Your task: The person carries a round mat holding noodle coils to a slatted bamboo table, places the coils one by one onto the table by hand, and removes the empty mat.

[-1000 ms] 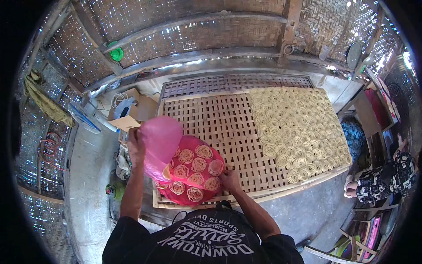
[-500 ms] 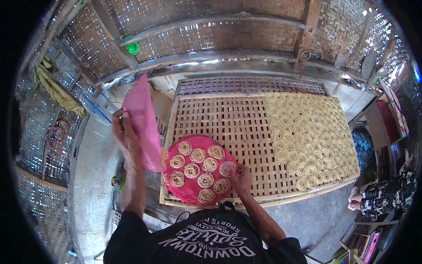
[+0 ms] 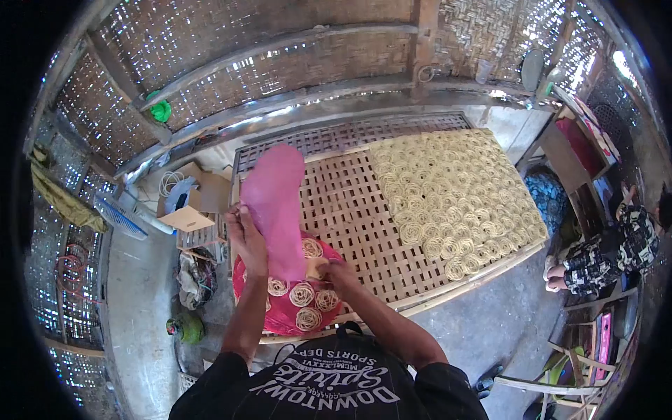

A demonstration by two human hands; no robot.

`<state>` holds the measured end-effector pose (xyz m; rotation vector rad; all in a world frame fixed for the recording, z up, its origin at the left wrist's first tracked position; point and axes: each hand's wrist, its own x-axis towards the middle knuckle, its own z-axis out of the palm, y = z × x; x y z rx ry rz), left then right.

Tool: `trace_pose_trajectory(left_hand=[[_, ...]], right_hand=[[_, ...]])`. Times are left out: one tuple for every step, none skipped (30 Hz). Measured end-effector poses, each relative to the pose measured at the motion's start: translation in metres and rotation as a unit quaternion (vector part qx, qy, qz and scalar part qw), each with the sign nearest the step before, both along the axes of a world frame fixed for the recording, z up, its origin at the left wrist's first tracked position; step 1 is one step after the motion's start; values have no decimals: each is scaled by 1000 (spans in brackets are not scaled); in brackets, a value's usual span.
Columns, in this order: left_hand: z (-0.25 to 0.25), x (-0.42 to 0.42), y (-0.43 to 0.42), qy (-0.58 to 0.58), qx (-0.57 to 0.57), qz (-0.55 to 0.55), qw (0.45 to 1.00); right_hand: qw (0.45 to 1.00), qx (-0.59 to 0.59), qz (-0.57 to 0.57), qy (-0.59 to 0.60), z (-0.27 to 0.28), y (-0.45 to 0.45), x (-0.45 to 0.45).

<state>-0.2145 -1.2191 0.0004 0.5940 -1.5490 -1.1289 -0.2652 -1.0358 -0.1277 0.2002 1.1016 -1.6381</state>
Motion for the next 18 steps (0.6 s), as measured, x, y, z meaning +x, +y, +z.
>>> trace_pose_trajectory(left_hand=[[-5, -6, -9, -7, -12, 21, 1000], [-11, -13, -20, -13, -25, 42, 999], [-23, -22, -36, -7, 0, 53, 999], [-34, -29, -52, -5, -9, 69, 998], [-45, -38, -69, -2, -18, 84, 996], [-55, -47, -83, 1, -26, 97, 995], [-64, -55, -96, -7, -22, 121, 992], [-73, -63, -108, -16, -17, 145, 989], [-84, -71, -121, -25, -14, 169, 985], [-103, -79, -138, -34, -21, 207, 978], [-126, -88, -155, -42, -29, 245, 968], [-140, -91, -161, -51, -37, 284, 957], [-136, -81, -156, -216, 108, 241, 940], [-137, -78, -143, -252, 33, 271, 928], [-138, -79, -120, -283, -42, 300, 910], [-138, -79, -92, -313, -116, 327, 884], [-137, -80, -62, -309, -179, 298, 885], [-138, -81, -28, -303, -242, 268, 882]], right_hand=[[1000, -7, -24, -9, -6, 8, -9], [998, -5, -57, 13, -12, 19, -19], [995, -3, -91, 33, -14, 30, -26], [991, 0, -125, 53, -15, 42, -32], [986, 21, -153, 69, 0, 56, -37], [977, 47, -172, 120, -3, 69, -44], [964, 74, -190, 171, -7, 83, -52], [948, 101, -206, 221, -10, 96, -59], [936, 108, -237, 236, -8, 107, -63], [920, 133, -231, 286, -15, 121, -70], [902, 158, -223, 335, -32, 136, -82], [881, 182, -212, 383, -41, 148, -88], [866, 221, -198, 401, -32, 158, -92], [860, 238, -183, 413, -31, 165, -95], [852, 255, -168, 425, -31, 172, -100], [844, 272, -150, 437, -31, 182, -105], [832, 259, -182, 456, -87, 192, -119], [839, 272, -159, 443, -84, 194, -121]])
